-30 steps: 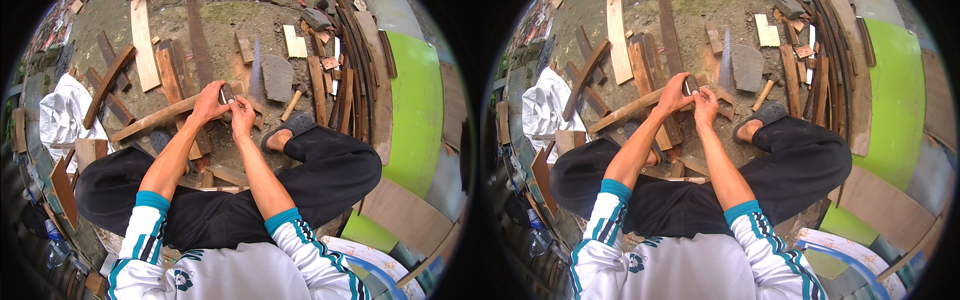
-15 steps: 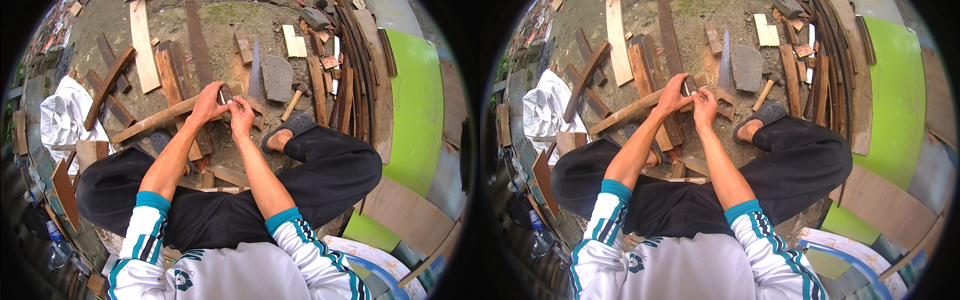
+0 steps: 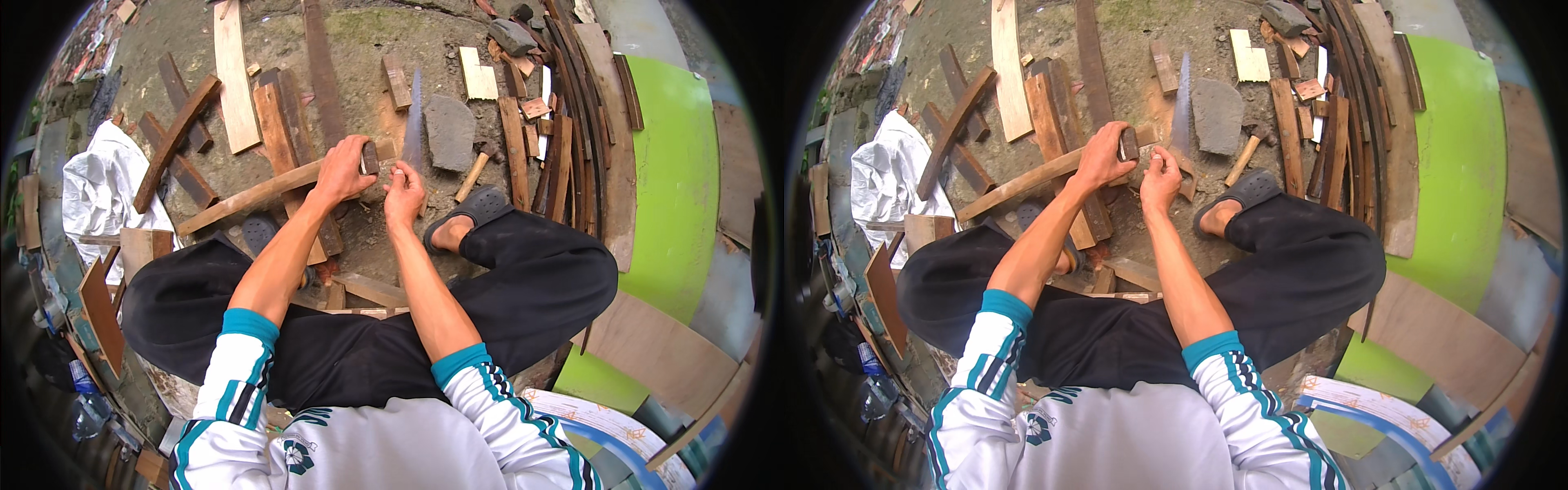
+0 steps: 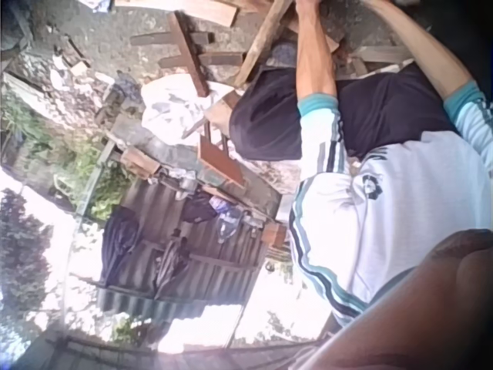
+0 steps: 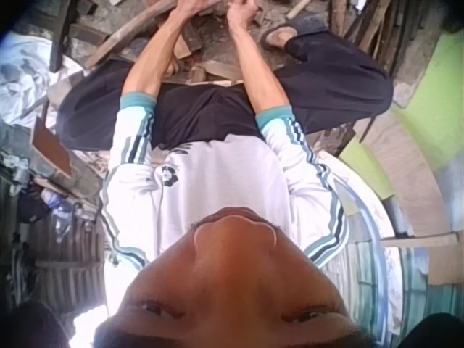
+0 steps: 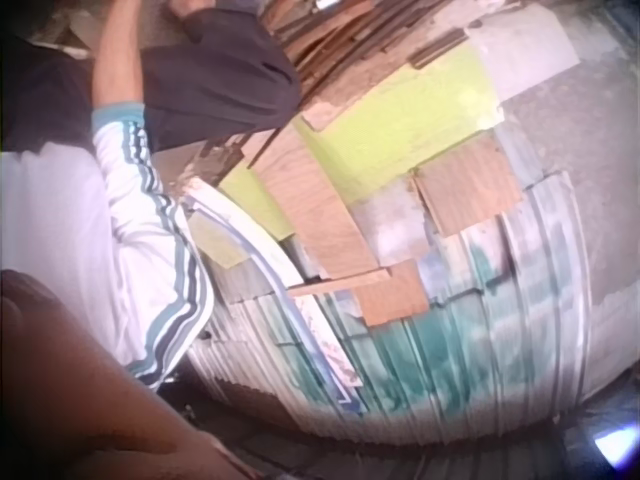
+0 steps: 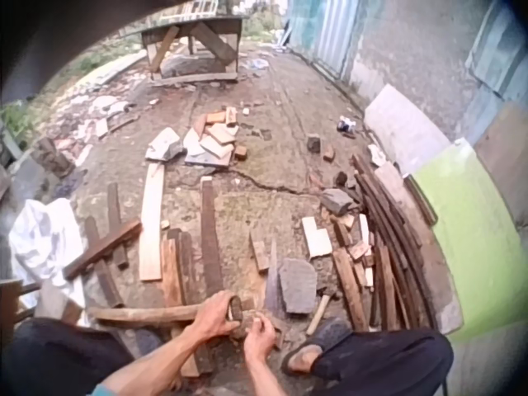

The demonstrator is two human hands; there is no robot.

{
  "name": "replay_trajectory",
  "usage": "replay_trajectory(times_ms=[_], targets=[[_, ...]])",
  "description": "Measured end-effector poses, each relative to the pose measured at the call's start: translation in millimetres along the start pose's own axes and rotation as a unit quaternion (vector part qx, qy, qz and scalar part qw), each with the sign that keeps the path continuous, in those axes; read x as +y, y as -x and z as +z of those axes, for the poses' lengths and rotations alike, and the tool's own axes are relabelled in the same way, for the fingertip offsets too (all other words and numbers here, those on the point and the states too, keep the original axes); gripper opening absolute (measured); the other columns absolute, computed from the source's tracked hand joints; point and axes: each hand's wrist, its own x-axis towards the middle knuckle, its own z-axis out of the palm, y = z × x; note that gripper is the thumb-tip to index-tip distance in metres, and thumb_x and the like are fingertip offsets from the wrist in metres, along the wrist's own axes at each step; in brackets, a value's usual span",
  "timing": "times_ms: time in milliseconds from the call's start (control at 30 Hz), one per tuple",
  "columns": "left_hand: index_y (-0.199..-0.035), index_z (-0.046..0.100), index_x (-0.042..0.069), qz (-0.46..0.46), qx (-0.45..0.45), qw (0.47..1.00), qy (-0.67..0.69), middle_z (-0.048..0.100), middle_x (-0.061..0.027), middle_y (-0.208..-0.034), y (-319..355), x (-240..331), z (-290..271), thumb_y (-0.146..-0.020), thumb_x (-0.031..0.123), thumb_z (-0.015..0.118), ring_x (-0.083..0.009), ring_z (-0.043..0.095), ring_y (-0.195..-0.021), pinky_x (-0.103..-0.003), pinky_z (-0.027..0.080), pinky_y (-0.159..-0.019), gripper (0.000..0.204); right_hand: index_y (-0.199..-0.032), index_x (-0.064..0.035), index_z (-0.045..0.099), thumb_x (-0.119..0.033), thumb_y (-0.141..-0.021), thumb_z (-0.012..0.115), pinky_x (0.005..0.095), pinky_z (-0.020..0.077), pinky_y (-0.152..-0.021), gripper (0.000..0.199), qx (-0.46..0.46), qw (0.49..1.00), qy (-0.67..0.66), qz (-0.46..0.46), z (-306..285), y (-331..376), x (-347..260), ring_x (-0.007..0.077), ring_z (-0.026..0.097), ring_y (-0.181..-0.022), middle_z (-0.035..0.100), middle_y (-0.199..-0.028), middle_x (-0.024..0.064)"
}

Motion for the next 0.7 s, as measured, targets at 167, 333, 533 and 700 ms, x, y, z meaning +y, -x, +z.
replay_trajectory(times_ms=[167, 333, 533, 700], targets=[[-0.125, 0.051, 0.002, -0.015, 0.005, 1.0, -0.016, 0.059, -0.0154, -0.118, -0.9, 0.2, 0.6, -0.062, 0.021, 0.082, -0.0344, 0.056, -0.112, -0.044, 0.046, -0.091, 0.073, -0.116, -0.0003, 0.065, -0.021, -0.094, 0.06, 0.0349, 0.0535, -0.08, 0.031, -0.011, 0.996, 0.087, -0.012, -4.6, -17.7, -8.2, 0.0233, 0.068, -0.094, 0.071, -0.104, 0.0155], [-0.125, 0.052, 0.003, -0.021, 0.011, 1.0, -0.006, 0.061, -0.0155, -0.113, 0.8, 0.1, 0.9, -0.062, 0.021, 0.083, -0.0345, 0.058, -0.108, -0.044, 0.047, -0.09, 0.072, -0.13, 0.0026, 0.054, -0.031, -0.087, 0.071, 0.0371, 0.0496, -0.092, 0.058, -0.074, 0.982, 0.172, -0.031, -0.8, -33.4, -14.9, 0.0297, 0.064, -0.109, 0.062, -0.123, 0.0213], [-0.123, 0.052, 0.004, -0.035, 0.018, 0.999, 0.012, 0.061, -0.0161, -0.109, 3.3, 0.2, 2.2, -0.065, 0.021, 0.082, -0.0363, 0.058, -0.105, -0.044, 0.048, -0.089, 0.068, -0.144, 0.0072, 0.034, -0.035, -0.073, 0.085, 0.0392, 0.0457, -0.1, 0.097, -0.209, 0.974, 0.08, 0.045, -2.2, -48.9, -15.8, 0.0332, 0.055, -0.122, 0.05, -0.139, 0.0241], [-0.127, 0.05, 0.007, -0.031, 0.009, 0.998, -0.053, 0.059, -0.0159, -0.116, 3.8, 6.2, 5.8, -0.069, 0.028, 0.083, -0.0386, 0.057, -0.109, -0.049, 0.046, -0.092, 0.07, -0.145, 0.0071, 0.031, -0.035, -0.069, 0.087, 0.0392, 0.0415, -0.106, 0.104, -0.195, 0.973, 0.119, 0.022, 4.1, -69.2, 17.2, 0.0336, 0.046, -0.132, 0.043, -0.143, 0.0243]])
